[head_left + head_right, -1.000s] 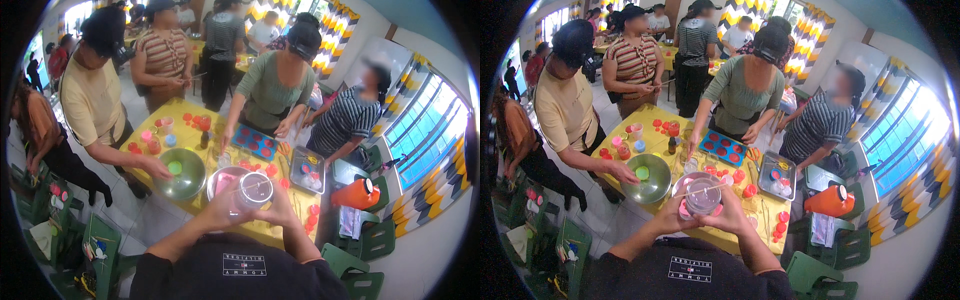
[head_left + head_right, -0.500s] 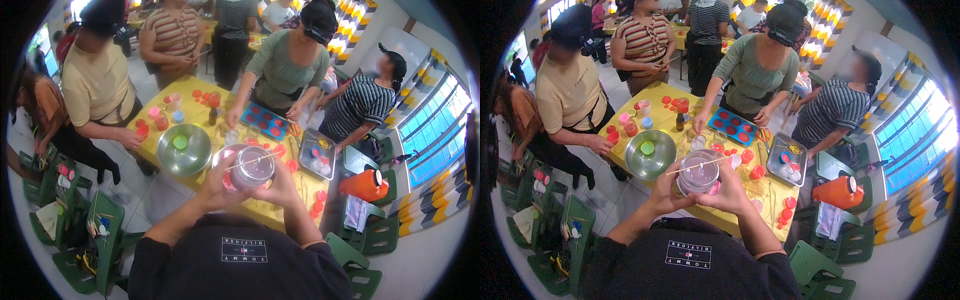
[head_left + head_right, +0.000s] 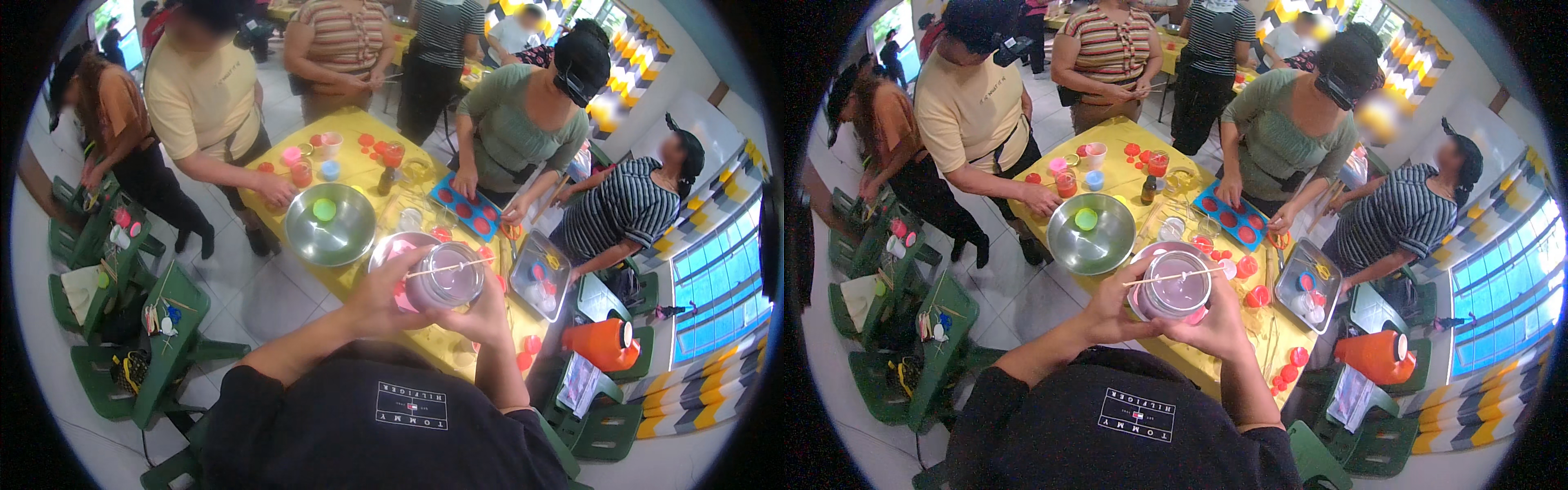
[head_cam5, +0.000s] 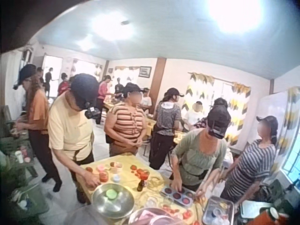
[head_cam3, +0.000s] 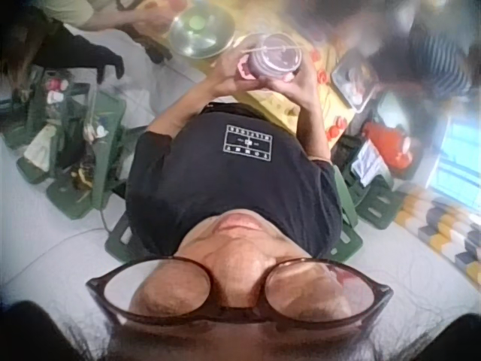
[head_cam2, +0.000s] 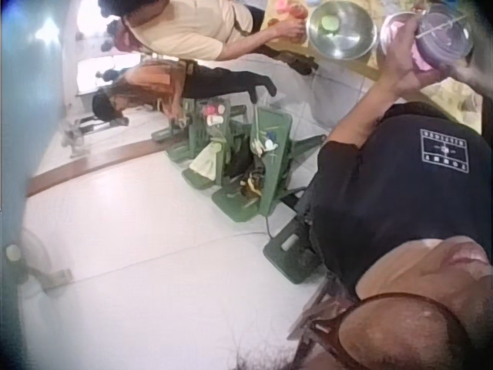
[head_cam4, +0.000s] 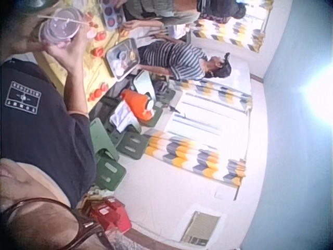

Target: The person pours a pink liquid from a plastic cup into a pink silicone mold with flower-shaped cavities. They then use a metal bowl to cover the mold and tap it to settle the liquid. The person repeats this process with multiple molds and liquid containers.

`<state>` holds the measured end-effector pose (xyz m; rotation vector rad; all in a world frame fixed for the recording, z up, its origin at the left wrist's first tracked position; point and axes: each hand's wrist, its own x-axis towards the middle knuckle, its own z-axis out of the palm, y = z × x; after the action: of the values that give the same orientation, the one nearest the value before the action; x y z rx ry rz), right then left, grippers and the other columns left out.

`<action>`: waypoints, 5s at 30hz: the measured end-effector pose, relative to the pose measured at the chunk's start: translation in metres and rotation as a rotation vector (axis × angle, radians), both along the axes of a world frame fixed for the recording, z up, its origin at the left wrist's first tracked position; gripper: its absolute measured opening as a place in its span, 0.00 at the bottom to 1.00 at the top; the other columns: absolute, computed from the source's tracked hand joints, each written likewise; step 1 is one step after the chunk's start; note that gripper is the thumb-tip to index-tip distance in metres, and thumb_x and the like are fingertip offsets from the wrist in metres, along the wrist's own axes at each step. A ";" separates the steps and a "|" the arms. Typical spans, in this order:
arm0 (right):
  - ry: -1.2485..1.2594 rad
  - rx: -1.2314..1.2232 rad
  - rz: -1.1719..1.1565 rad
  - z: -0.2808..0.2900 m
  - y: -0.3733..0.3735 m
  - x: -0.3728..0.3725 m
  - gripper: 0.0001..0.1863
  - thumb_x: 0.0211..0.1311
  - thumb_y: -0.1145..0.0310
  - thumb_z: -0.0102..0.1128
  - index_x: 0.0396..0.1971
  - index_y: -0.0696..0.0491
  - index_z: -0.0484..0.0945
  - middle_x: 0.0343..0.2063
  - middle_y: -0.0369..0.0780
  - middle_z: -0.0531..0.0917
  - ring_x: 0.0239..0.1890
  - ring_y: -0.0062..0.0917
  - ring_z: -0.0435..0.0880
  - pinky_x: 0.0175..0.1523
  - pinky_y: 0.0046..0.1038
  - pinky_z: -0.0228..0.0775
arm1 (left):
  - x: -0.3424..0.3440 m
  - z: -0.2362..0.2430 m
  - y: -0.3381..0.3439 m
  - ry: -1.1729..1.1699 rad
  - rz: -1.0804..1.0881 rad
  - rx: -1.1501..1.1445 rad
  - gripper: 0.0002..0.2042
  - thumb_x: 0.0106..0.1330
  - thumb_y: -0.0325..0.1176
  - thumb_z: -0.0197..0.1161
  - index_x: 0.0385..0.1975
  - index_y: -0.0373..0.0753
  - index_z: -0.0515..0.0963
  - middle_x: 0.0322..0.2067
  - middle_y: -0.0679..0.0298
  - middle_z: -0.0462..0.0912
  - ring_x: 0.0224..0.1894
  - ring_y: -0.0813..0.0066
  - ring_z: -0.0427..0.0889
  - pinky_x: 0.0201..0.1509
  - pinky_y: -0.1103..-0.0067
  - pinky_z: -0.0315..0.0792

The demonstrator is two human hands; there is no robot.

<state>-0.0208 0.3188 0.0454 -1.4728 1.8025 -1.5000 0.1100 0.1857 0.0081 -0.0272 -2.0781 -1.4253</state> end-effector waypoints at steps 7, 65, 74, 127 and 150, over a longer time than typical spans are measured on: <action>-0.033 0.038 0.027 0.000 0.005 -0.004 0.43 0.30 0.63 0.71 0.52 0.61 0.64 0.47 0.43 0.73 0.50 0.28 0.73 0.55 0.29 0.63 | 0.001 0.007 0.004 -0.006 0.011 -0.023 0.38 0.47 0.42 0.71 0.57 0.35 0.60 0.50 0.52 0.71 0.53 0.62 0.71 0.54 0.71 0.66; 0.025 -0.123 -0.061 -0.008 0.064 -0.023 0.47 0.35 0.59 0.74 0.55 0.63 0.60 0.48 0.44 0.70 0.49 0.29 0.71 0.55 0.29 0.63 | 0.021 0.004 0.073 0.102 -0.773 1.215 0.33 0.58 0.29 0.62 0.61 0.32 0.52 0.51 0.60 0.68 0.52 0.73 0.71 0.58 0.80 0.67; -0.066 -0.146 -0.030 0.006 0.065 -0.021 0.45 0.36 0.60 0.73 0.55 0.63 0.60 0.47 0.44 0.71 0.48 0.29 0.72 0.54 0.30 0.64 | 0.021 0.000 0.071 0.100 -0.804 1.232 0.30 0.61 0.28 0.57 0.61 0.32 0.51 0.54 0.56 0.67 0.55 0.70 0.70 0.58 0.78 0.67; -0.079 -0.219 0.116 0.051 0.039 0.010 0.35 0.36 0.68 0.71 0.49 0.63 0.67 0.42 0.41 0.77 0.44 0.23 0.76 0.51 0.25 0.67 | 0.035 0.041 0.065 0.209 -0.702 1.546 0.26 0.68 0.43 0.39 0.56 0.24 0.57 0.52 0.43 0.67 0.56 0.54 0.68 0.65 0.63 0.57; 0.069 -0.222 0.171 0.055 -0.133 0.058 0.39 0.37 0.59 0.74 0.49 0.62 0.67 0.41 0.43 0.78 0.46 0.25 0.76 0.51 0.28 0.66 | 0.093 0.045 -0.096 0.344 -0.761 1.568 0.28 0.67 0.41 0.41 0.57 0.21 0.52 0.55 0.38 0.61 0.59 0.47 0.62 0.66 0.62 0.53</action>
<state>0.0370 0.1856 0.1002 -1.7548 1.5413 -1.6207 0.2026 0.0901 0.0530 -0.4024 -0.2226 -2.8258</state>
